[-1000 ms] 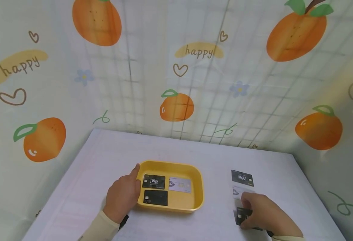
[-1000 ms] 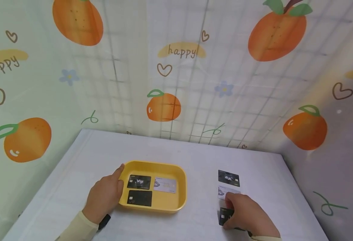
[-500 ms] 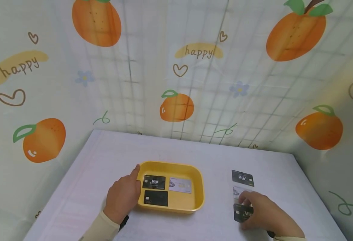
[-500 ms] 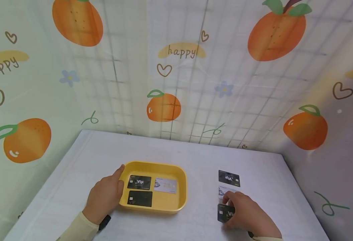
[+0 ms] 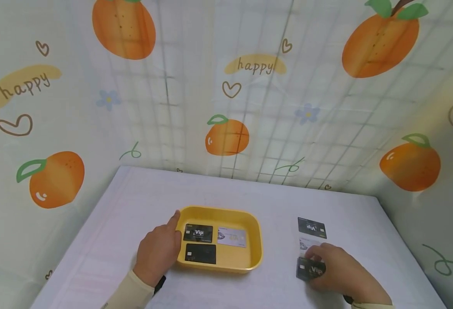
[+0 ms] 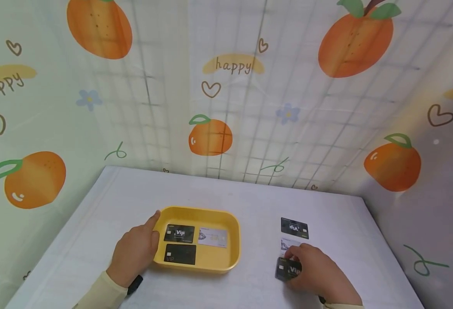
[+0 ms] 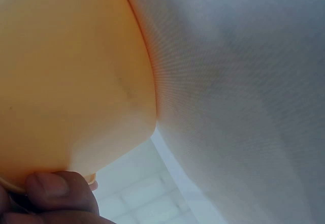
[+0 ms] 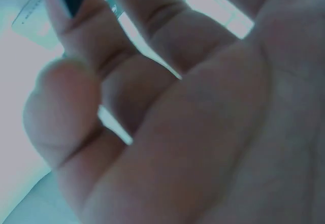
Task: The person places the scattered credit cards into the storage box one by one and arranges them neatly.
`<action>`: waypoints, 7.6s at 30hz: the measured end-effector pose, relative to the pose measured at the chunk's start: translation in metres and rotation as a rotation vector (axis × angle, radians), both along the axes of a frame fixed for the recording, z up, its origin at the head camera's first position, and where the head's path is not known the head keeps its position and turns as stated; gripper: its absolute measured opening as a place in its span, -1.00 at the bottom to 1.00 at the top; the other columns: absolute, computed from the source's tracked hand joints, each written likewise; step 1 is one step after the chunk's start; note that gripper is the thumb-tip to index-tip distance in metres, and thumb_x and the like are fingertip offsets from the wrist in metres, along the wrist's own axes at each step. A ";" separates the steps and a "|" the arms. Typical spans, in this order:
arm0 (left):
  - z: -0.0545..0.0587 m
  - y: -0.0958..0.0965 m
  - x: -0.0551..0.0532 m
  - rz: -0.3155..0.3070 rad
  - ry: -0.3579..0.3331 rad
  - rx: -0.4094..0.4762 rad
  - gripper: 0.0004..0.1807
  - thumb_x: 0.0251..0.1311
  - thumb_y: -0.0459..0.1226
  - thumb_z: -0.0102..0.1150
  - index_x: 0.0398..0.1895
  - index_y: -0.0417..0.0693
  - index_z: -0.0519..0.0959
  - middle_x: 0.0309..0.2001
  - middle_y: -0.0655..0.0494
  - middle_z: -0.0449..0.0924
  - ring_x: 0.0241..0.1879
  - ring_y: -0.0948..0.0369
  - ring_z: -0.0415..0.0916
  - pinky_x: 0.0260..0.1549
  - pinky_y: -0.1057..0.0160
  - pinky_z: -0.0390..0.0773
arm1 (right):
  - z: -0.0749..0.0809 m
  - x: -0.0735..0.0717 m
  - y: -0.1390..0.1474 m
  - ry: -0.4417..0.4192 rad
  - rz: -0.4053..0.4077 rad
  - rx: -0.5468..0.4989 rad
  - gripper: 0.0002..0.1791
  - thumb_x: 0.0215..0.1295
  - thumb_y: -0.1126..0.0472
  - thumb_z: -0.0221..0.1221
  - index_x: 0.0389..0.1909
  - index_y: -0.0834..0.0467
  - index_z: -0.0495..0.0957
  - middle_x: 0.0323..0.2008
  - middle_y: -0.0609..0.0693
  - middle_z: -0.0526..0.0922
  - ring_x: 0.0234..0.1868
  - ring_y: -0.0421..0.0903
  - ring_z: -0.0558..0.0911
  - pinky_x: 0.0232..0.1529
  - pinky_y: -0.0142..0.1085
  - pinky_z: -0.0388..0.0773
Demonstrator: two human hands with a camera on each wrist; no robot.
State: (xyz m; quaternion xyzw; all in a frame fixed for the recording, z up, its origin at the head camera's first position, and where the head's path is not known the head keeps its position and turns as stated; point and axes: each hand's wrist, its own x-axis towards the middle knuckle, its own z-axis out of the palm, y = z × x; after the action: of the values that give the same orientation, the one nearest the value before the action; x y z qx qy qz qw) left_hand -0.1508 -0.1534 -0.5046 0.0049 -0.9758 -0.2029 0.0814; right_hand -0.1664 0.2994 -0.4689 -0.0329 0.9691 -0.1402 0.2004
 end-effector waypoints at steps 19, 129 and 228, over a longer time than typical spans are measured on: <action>0.001 -0.001 -0.004 0.010 -0.016 -0.010 -0.40 0.50 -0.19 0.06 0.58 0.00 0.40 -0.73 0.17 0.29 -0.76 0.20 0.19 -0.79 0.23 0.25 | 0.054 -0.001 -0.057 0.443 0.293 -0.023 -0.24 -0.05 -0.16 0.64 0.23 -0.10 0.67 0.01 -0.19 0.73 -0.08 -0.15 0.64 -0.03 0.02 0.62; -0.001 0.000 0.000 0.016 -0.007 0.008 -0.41 0.49 -0.20 0.00 0.57 -0.01 0.41 -0.74 0.17 0.28 -0.77 0.21 0.16 -0.80 0.23 0.22 | -0.008 -0.035 0.037 0.177 0.077 -0.020 -0.40 0.00 0.10 0.59 0.09 0.21 0.71 0.01 0.18 0.69 0.07 0.25 0.62 0.12 0.28 0.50; -0.013 -0.010 -0.008 0.012 0.281 -0.110 -0.40 0.45 0.17 0.12 0.38 0.07 0.63 0.12 -0.01 0.68 0.18 -0.09 0.56 0.13 -0.33 0.43 | 0.039 -0.066 -0.234 0.535 0.842 0.209 -0.44 0.06 -0.35 0.50 -0.06 -0.08 0.71 -0.30 -0.21 0.65 -0.27 -0.15 0.49 -0.17 -0.18 0.48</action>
State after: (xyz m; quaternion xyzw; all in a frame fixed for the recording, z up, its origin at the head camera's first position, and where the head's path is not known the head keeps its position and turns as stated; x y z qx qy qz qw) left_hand -0.1590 -0.1635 -0.5171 -0.0222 -0.9644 -0.1475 0.2185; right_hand -0.2322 0.0658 -0.4299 -0.4353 0.8979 0.0639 -0.0132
